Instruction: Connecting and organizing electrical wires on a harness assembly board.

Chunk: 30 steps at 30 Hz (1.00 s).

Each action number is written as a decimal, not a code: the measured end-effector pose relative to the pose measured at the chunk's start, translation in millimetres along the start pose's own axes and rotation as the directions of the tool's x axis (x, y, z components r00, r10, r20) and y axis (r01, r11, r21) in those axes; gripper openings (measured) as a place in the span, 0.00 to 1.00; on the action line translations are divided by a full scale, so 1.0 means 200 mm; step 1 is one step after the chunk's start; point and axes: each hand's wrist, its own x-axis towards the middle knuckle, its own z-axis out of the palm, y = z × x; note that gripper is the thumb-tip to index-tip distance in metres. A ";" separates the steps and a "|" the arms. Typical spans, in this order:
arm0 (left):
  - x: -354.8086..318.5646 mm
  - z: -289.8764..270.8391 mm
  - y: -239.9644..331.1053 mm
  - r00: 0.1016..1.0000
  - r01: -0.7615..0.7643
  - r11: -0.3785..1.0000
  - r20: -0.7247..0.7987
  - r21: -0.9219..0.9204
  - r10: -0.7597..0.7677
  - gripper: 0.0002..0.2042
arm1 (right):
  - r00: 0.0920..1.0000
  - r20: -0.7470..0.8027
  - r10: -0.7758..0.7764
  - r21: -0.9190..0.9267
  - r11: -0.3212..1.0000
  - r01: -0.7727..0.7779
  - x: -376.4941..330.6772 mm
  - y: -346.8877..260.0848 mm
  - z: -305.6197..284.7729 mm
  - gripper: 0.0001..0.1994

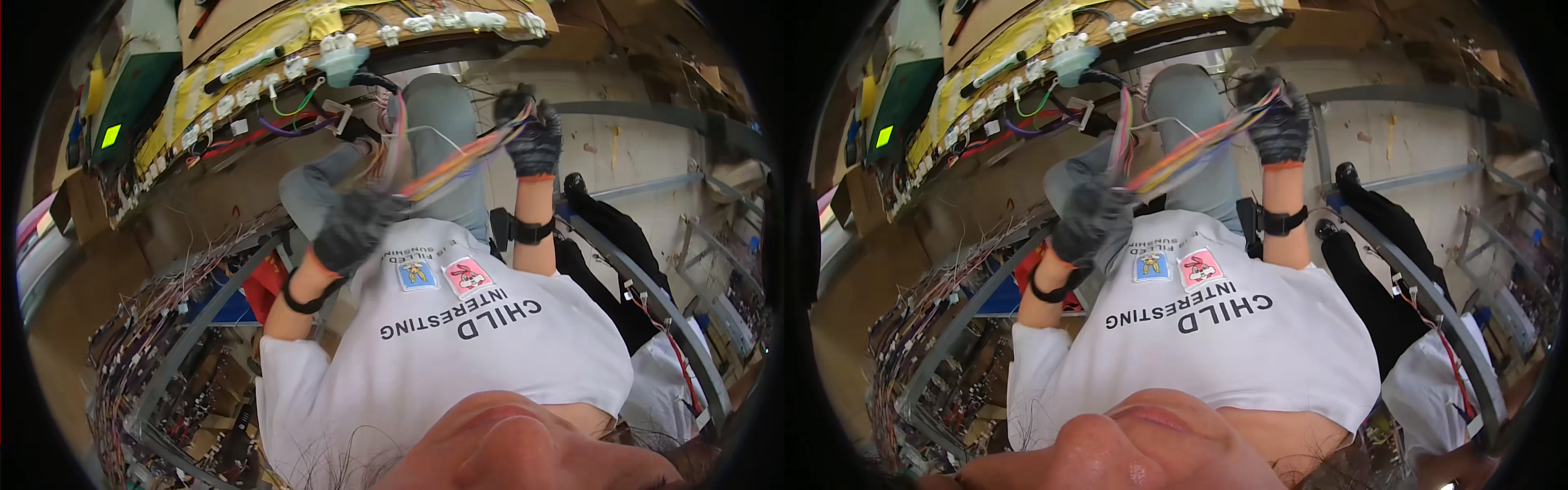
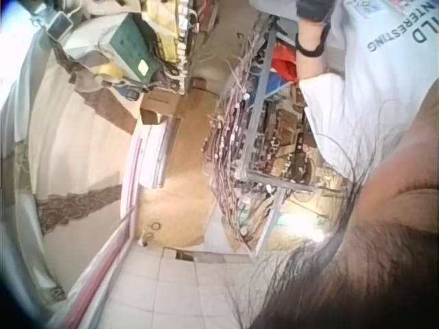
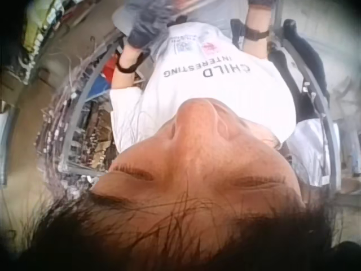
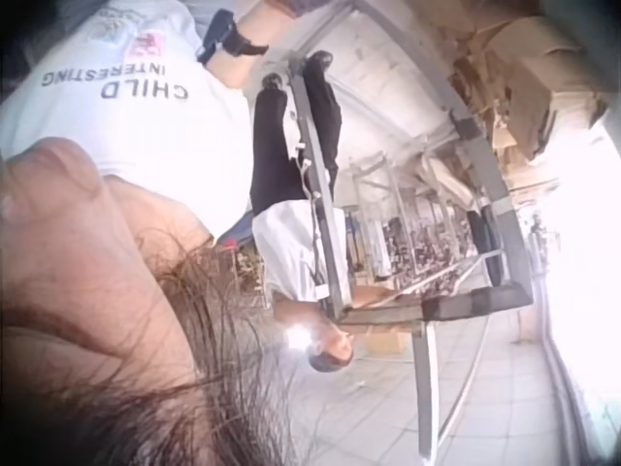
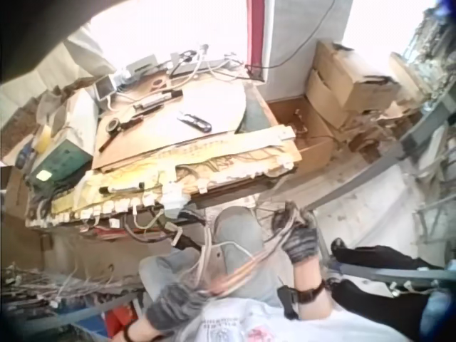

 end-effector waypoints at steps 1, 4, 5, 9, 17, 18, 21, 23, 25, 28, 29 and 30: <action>-0.06 -0.06 -0.05 0.998 0.054 0.966 0.008 0.254 -0.058 0.21 | 0.997 0.053 0.062 0.372 0.925 -0.078 0.05 -0.11 -0.08 0.08; -0.19 -0.24 -0.25 0.920 0.376 0.711 -0.148 0.594 -0.362 0.20 | 0.987 -0.075 -0.144 0.144 0.978 0.154 0.09 -0.26 -0.28 0.07; -0.16 -0.24 -0.23 0.924 0.367 0.719 -0.143 0.590 -0.355 0.20 | 0.986 0.120 -0.120 0.116 0.988 0.106 0.09 -0.29 -0.33 0.06; 0.04 -0.11 0.01 0.806 0.317 0.904 -0.421 -0.286 -0.416 0.20 | 0.946 0.314 -0.087 -0.536 0.806 0.252 -0.21 0.08 -0.08 0.09; 0.46 0.34 0.02 0.912 0.410 0.560 0.320 -0.720 -0.256 0.14 | 0.734 0.076 0.675 -0.512 -0.606 0.609 -0.55 0.38 0.06 0.12; 0.46 0.35 0.00 0.910 0.414 0.557 0.323 -0.720 -0.258 0.14 | 0.816 0.146 0.560 -0.494 -0.673 0.550 -0.55 0.33 0.14 0.07; 0.41 0.40 -0.04 0.759 0.606 0.185 0.492 -0.773 -0.427 0.15 | 0.598 0.802 0.000 -0.353 -0.807 0.474 -0.45 0.28 0.33 0.13; 0.38 0.51 -0.09 0.896 0.341 0.505 0.113 -0.793 -0.429 0.10 | 0.615 0.785 0.066 -0.332 -0.794 0.509 -0.35 0.33 0.39 0.14; 0.45 0.44 -0.08 0.916 0.342 0.604 0.111 -0.720 -0.386 0.10 | 0.635 0.770 0.066 -0.377 -0.755 0.536 -0.26 0.35 0.32 0.14; 0.50 0.35 -0.13 0.958 0.286 0.728 0.156 -0.623 -0.242 0.10 | 0.737 0.671 0.078 -0.572 -0.577 0.582 -0.18 0.42 0.25 0.14; 0.49 0.33 -0.17 0.970 0.233 0.759 0.196 -0.607 -0.141 0.11 | 0.804 0.585 0.111 -0.704 -0.423 0.571 -0.17 0.47 0.25 0.13; 0.52 0.33 -0.22 0.972 0.199 0.855 0.208 -0.478 -0.110 0.13 | 0.916 0.401 -0.003 -0.912 -0.091 0.399 -0.17 0.53 0.30 0.12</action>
